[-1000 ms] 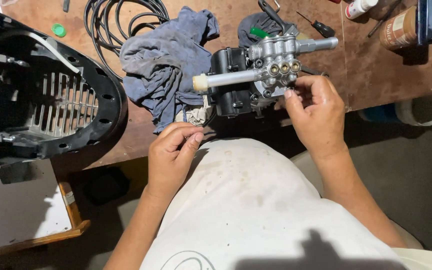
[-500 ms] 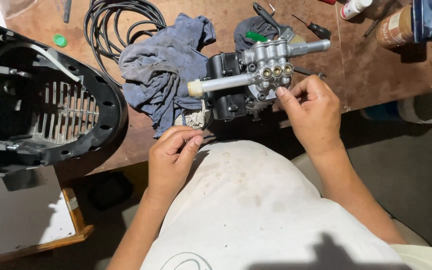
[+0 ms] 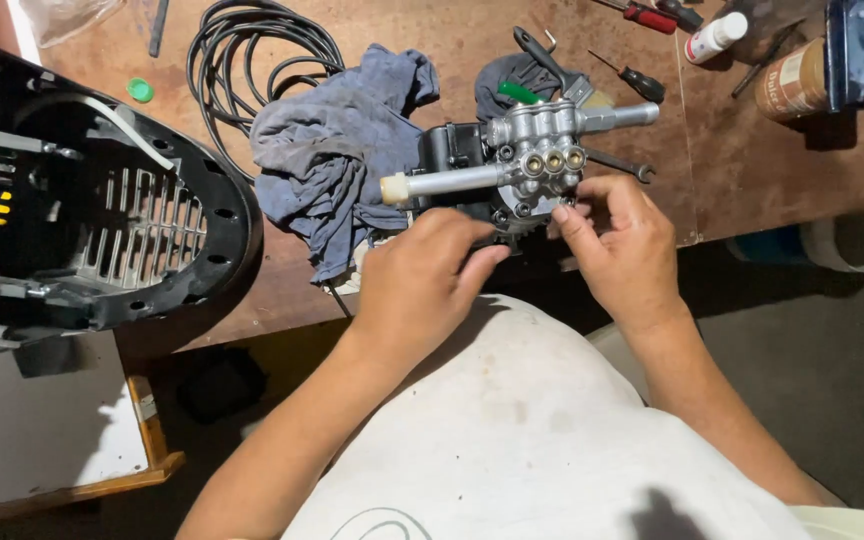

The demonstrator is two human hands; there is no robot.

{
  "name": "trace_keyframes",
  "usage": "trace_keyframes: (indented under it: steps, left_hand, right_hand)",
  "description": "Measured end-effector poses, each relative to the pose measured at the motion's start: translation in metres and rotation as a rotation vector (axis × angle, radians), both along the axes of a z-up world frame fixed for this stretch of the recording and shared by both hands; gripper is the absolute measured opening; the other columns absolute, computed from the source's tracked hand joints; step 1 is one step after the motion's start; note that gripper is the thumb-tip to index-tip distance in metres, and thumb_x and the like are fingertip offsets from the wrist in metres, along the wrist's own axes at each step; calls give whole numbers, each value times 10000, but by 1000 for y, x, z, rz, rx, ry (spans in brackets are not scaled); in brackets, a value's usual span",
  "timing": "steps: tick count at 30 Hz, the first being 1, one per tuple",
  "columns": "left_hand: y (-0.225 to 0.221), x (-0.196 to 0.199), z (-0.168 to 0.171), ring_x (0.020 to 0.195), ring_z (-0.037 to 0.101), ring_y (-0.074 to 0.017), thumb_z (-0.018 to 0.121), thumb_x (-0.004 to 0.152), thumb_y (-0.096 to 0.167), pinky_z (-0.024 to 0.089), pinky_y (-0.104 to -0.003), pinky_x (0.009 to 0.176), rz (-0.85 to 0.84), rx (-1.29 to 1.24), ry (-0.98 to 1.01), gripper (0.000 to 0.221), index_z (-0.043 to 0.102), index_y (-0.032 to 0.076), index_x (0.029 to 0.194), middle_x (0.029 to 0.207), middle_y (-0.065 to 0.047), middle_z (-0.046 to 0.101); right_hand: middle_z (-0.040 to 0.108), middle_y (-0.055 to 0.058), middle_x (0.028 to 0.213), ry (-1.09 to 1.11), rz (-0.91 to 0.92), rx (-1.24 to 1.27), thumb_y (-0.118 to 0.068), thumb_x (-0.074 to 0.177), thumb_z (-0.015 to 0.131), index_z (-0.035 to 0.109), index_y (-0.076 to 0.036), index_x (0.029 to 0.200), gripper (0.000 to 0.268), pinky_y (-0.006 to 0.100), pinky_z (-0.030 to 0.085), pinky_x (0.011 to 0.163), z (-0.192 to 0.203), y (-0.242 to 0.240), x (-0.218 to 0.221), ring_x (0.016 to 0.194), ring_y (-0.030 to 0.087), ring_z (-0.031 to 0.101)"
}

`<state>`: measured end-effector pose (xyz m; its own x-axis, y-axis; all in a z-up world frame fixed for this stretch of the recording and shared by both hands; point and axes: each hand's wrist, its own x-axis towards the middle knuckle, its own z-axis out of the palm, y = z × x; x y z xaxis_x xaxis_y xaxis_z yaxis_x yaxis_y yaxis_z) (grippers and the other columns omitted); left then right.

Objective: The person assembles a mechanical component on a workbench, using a wrench to tighten bolts and a brush to clean surfaces. They handle a black housing, a silver cylindrical part, and a valve assembly, then retrieve a brush from a drawer and continue tightening and cleaning the assembly.

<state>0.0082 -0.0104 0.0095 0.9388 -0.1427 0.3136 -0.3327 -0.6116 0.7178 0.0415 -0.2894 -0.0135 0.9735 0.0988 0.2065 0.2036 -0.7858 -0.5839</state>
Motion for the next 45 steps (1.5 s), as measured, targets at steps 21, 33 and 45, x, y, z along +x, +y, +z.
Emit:
trace_keyframes:
  steps: [21,33,45]
  left_hand:
    - [-99,3,-58,845,843,-197,963,996,441,660,-338,696,571,144,24,256,833,229,1057,956,97,751]
    - [-143,-3,-62,970,863,-219,926,1051,356,693,-368,788,858,90,50,122,869,264,1108,1027,113,788]
    - [-158,1,-48,997,872,-263,887,1071,227,707,-410,841,924,12,54,89,889,217,1159,1049,57,813]
  right_hand:
    - [852,182,1037,355,373,-52,-300,1130,863,869,-144,1215,178,567,655,942,-47,-117,91,1080,437,826]
    - [864,131,1024,416,575,-64,-359,1109,858,890,-202,1217,193,524,676,930,-58,-123,114,1083,389,841]
    - [855,-7,998,127,845,88,-311,1094,885,882,-290,1301,208,429,686,856,-2,-91,104,1005,275,846]
